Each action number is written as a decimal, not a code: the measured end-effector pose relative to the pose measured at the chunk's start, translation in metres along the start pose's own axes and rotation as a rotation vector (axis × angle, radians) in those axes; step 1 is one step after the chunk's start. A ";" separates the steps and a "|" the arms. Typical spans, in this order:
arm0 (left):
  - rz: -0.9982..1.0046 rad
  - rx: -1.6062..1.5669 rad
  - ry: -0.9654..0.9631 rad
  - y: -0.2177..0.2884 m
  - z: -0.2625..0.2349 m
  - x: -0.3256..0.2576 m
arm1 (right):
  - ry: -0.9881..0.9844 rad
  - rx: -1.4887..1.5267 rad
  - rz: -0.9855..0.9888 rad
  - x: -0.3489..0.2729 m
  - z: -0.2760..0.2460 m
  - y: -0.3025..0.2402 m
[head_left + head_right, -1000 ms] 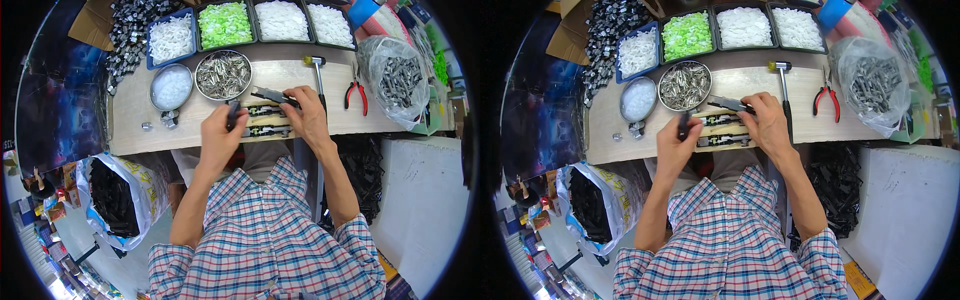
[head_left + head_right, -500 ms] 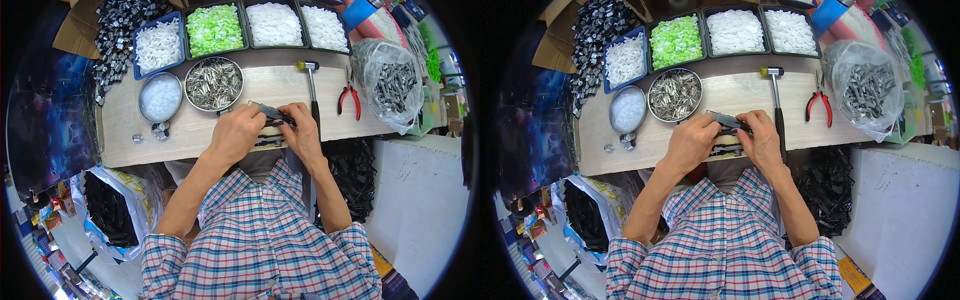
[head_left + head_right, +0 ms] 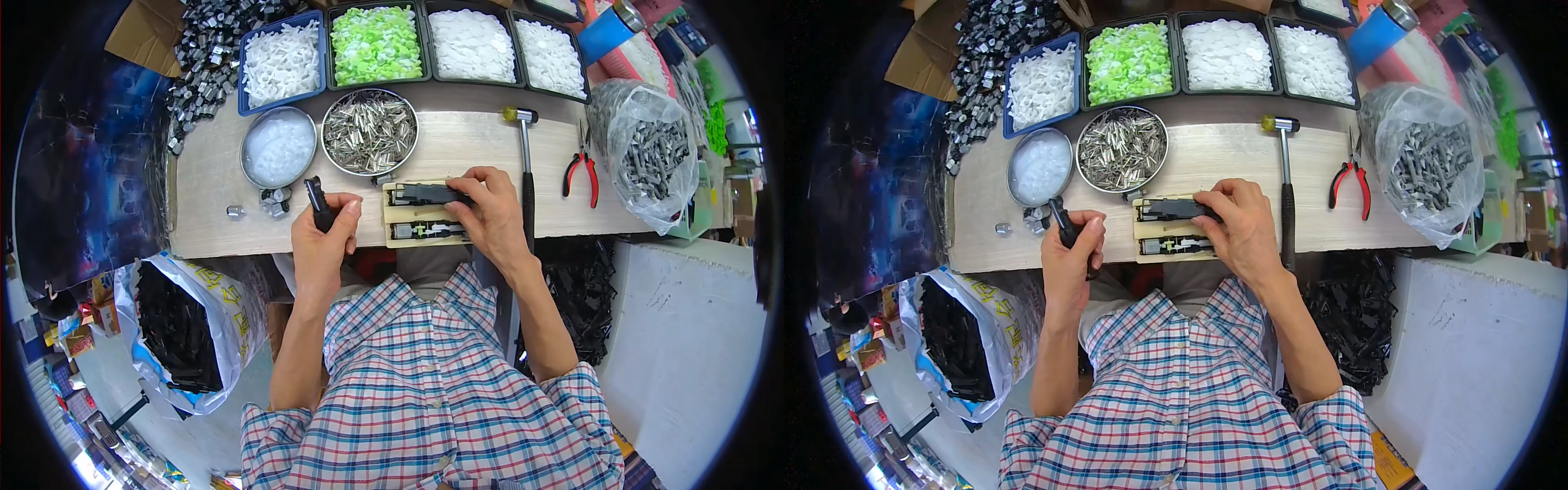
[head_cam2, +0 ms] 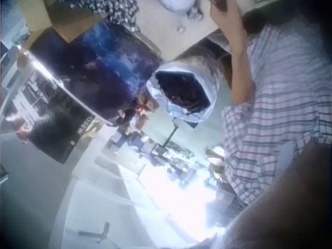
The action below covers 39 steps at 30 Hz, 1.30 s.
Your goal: Assembling small components and terminals into black housings at a factory workbench using a hammer and pliers.
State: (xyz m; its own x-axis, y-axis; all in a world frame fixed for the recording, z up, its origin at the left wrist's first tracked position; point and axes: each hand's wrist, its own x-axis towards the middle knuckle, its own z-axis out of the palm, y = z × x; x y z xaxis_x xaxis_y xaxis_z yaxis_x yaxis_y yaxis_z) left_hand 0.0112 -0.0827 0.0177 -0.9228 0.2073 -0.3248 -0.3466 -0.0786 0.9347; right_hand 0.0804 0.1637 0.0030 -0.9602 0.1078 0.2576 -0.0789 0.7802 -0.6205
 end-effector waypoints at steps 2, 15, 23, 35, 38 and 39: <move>-0.013 -0.010 -0.012 -0.004 -0.003 -0.003 | -0.018 0.003 0.004 0.001 0.003 0.000; -0.052 -0.136 -0.068 -0.006 -0.004 -0.013 | -0.094 -0.121 -0.042 0.008 -0.001 -0.004; -0.212 0.044 -0.465 -0.001 0.005 -0.028 | -0.008 -0.048 -0.076 -0.015 -0.022 -0.029; 0.329 0.549 -0.267 -0.014 0.021 -0.030 | 0.014 0.016 0.009 -0.054 -0.021 -0.016; 0.412 0.584 -0.191 -0.026 0.014 -0.023 | 0.016 0.003 0.011 -0.047 -0.016 -0.013; 0.412 0.587 -0.188 -0.031 0.013 -0.023 | 0.015 0.006 0.010 -0.044 -0.013 -0.014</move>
State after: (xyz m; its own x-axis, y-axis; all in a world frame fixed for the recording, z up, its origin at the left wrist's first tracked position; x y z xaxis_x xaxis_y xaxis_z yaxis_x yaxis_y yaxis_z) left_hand 0.0451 -0.0721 -0.0016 -0.8962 0.4410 0.0496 0.2166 0.3371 0.9162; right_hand 0.1274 0.1557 0.0100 -0.9568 0.1245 0.2626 -0.0714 0.7752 -0.6277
